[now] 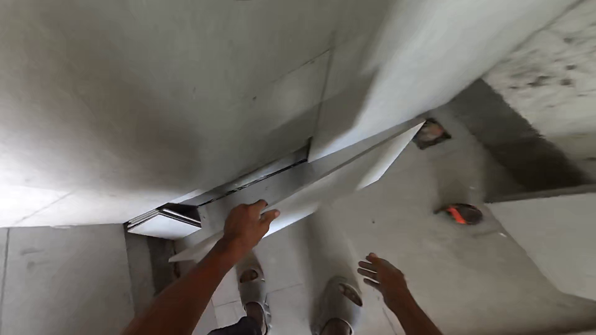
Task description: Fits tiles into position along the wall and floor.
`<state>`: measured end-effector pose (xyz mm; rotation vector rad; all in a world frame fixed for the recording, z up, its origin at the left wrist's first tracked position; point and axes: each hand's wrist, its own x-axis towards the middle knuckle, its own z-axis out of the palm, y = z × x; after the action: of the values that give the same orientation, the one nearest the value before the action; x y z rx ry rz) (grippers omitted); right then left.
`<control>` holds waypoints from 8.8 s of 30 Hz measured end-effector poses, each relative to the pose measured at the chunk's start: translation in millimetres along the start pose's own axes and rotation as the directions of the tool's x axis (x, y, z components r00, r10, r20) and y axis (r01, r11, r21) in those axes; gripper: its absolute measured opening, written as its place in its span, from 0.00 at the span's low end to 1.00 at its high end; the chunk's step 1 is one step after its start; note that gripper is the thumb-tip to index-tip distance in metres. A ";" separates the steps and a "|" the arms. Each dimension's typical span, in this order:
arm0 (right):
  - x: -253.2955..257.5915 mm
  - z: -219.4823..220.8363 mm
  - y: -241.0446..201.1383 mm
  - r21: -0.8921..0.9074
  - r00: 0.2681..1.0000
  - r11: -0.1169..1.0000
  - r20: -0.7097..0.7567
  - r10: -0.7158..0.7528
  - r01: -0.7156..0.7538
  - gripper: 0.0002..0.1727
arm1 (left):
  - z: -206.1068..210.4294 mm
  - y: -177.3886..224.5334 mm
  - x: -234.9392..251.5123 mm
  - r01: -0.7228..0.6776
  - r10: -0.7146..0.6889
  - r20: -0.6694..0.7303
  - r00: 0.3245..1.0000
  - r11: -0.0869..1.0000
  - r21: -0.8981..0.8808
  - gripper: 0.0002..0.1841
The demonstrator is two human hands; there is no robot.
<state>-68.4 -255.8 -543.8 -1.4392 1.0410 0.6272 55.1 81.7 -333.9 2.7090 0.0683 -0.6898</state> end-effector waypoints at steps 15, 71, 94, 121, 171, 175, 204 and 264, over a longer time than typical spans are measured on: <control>161.1 51.2 -55.3 -0.321 0.982 0.931 0.130 -0.139 0.174 0.26 | 60.6 -147.1 111.1 -0.064 0.110 -0.245 0.963 0.980 0.187 0.24; 108.3 192.6 -197.9 -0.111 0.725 0.718 0.159 -0.670 0.688 0.25 | 122.1 -343.0 68.3 0.098 -0.353 -0.895 0.271 0.935 -0.340 0.36; 141.1 218.1 -228.0 0.096 0.681 0.681 0.034 -0.731 0.726 0.39 | 130.4 -370.9 90.0 -0.090 -0.649 -0.683 0.335 0.700 -0.709 0.19; 161.6 218.6 -222.3 -0.008 0.572 0.573 -0.053 -0.818 0.819 0.25 | 136.1 -372.0 102.1 -0.142 -0.644 -0.547 0.535 0.570 -0.810 0.31; 140.3 208.7 -221.5 -0.102 0.517 0.539 -0.180 -0.837 0.836 0.23 | 154.0 -383.6 79.2 -0.215 -0.597 -0.615 0.515 0.604 -0.767 0.26; 152.0 199.7 -211.5 0.033 0.571 0.570 -0.049 -0.820 0.821 0.30 | 146.4 -367.9 58.9 -0.125 -0.452 -0.789 0.415 0.831 -0.542 0.35; 149.2 106.8 -143.6 -0.163 0.872 0.867 0.232 -0.431 0.471 0.30 | 68.6 -78.4 85.0 -0.068 0.184 -0.364 0.913 0.949 0.309 0.25; -22.5 264.1 -154.5 -0.349 -0.094 -0.520 0.756 -0.648 0.779 0.18 | 100.8 -148.3 52.4 -0.066 0.111 -0.670 0.734 0.994 0.092 0.21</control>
<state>106.5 -9.0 -492.4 -2.4374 -1.1173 -0.1394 36.1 184.9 -488.4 2.8496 0.0916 0.3662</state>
